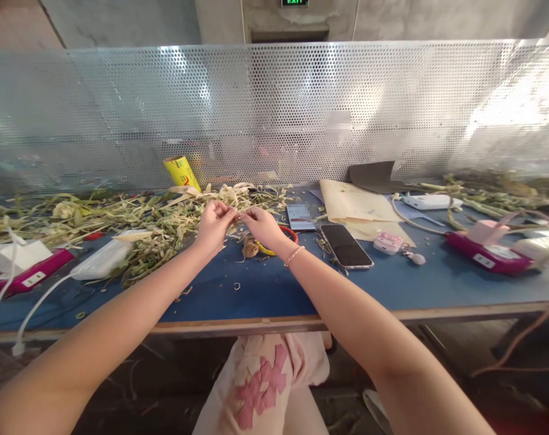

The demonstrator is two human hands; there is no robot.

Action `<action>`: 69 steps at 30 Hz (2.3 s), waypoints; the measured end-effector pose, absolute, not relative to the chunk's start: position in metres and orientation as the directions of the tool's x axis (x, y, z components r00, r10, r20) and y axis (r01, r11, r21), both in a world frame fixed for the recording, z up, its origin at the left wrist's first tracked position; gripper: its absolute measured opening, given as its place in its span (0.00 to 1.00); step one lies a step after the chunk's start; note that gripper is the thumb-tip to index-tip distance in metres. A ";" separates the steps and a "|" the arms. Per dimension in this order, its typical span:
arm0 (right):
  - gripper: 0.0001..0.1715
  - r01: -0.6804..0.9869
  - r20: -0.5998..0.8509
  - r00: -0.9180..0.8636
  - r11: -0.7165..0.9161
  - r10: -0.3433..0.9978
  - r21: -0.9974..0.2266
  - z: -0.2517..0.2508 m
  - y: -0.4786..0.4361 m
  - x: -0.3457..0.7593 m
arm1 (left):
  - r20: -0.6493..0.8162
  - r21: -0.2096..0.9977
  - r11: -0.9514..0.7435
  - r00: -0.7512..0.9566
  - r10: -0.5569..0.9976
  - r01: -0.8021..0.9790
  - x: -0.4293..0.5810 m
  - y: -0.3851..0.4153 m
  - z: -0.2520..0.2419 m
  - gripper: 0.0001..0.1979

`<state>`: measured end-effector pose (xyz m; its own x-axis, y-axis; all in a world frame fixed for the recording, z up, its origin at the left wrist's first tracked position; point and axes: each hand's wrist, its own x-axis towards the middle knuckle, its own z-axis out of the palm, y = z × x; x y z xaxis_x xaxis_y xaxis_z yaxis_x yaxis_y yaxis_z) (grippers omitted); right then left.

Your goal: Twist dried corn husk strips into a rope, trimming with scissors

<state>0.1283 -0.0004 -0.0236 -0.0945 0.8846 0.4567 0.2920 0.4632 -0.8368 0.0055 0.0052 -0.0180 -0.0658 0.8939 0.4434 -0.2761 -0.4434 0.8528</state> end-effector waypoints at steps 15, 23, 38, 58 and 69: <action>0.15 -0.075 -0.074 -0.492 -0.126 0.868 -0.989 -0.009 -0.019 0.133 | 0.544 0.839 -0.543 0.029 0.839 -0.043 0.002 0.006 -0.020 0.10; 0.10 -0.257 -0.035 -0.446 -0.165 0.895 -0.952 -0.010 -0.020 0.130 | 0.580 0.814 -0.578 0.022 0.814 -0.061 0.006 0.000 -0.017 0.11; 0.15 -0.266 0.168 -0.383 0.065 0.909 -0.962 -0.010 -0.018 0.133 | 0.392 0.889 -0.380 -0.005 0.920 -0.256 0.007 -0.005 -0.009 0.18; 0.09 0.483 0.476 -0.360 0.597 0.803 -0.641 -0.014 -0.016 0.132 | 0.170 0.896 -0.181 -0.064 0.983 -0.405 -0.005 0.002 0.002 0.10; 0.10 0.409 0.428 -0.522 0.657 0.738 -0.634 -0.009 -0.017 0.138 | 0.372 0.901 -0.382 -0.085 0.924 -0.206 -0.003 0.009 -0.012 0.09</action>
